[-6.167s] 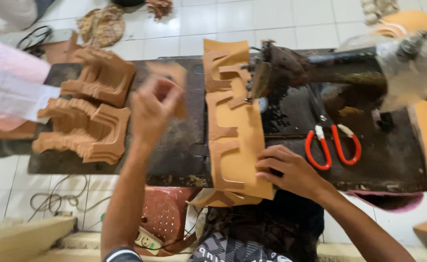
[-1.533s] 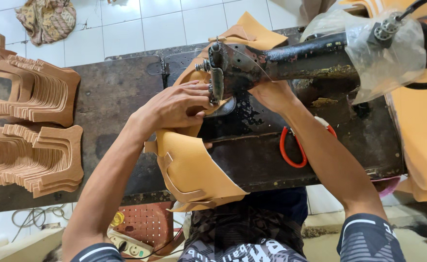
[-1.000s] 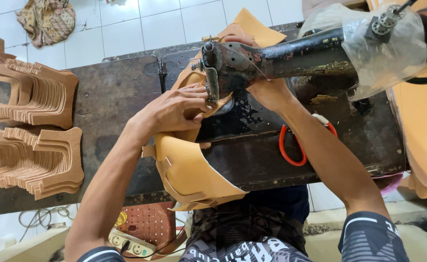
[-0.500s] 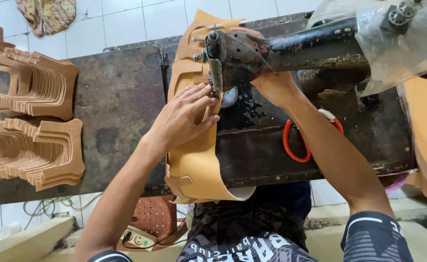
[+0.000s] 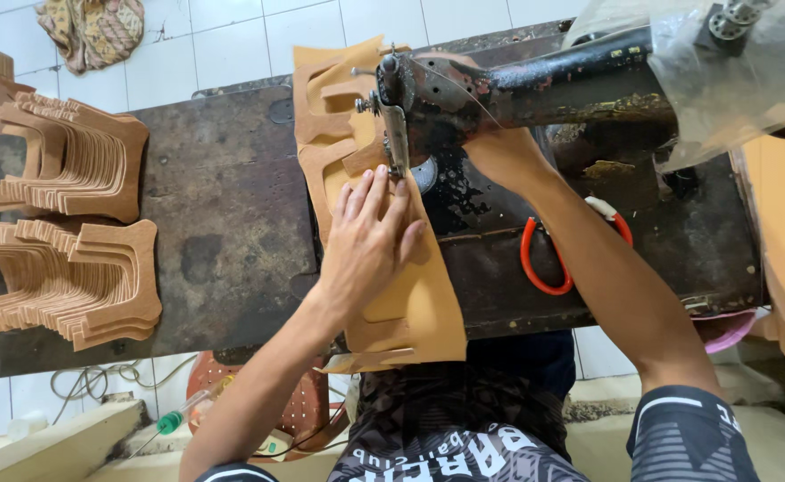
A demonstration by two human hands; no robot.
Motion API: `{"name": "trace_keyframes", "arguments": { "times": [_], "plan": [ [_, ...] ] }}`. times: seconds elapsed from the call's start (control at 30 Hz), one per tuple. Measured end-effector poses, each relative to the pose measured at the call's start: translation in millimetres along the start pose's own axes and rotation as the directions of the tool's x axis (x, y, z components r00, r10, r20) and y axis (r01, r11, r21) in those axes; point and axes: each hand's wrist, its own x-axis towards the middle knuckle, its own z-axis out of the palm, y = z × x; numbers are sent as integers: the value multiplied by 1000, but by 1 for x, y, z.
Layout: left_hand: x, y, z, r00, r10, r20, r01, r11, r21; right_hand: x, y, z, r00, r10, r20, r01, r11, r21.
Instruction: The person sews a small brown strap onto a larger tan shoe upper using a manual sewing machine. They guide the material under the needle, stitch along the edge, and then place the finished piece onto a stack of similar parts.
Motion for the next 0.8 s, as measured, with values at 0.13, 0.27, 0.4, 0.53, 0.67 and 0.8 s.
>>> {"name": "trace_keyframes", "arguments": {
  "times": [0.13, 0.27, 0.4, 0.53, 0.67, 0.8],
  "plan": [
    [-6, 6, -2, 1000, -14, 9, 14, 999, -30, -27, -38, -7, 891, 448, 80, -404, 860, -312],
    [-15, 9, -12, 999, 3, -32, -5, 997, -73, -105, -99, 6, 930, 346, 126, -328, 934, -145],
    [-17, 10, -18, 996, 40, 78, -35, 997, -71, -151, -129, 25, 961, 274, 36, -251, 921, -298],
    [-16, -1, -31, 980, 110, 167, -75, 976, -206, -159, -138, 30, 974, 222, -47, -225, 919, -322],
    [-18, 2, -39, 976, 155, 151, -121, 970, -213, -158, -139, 24, 961, 278, 3, -267, 926, -267],
    [-24, 7, -38, 986, 136, 92, -114, 971, -212, -151, -134, 15, 871, 447, 203, -407, 889, -208]
  ]
}}
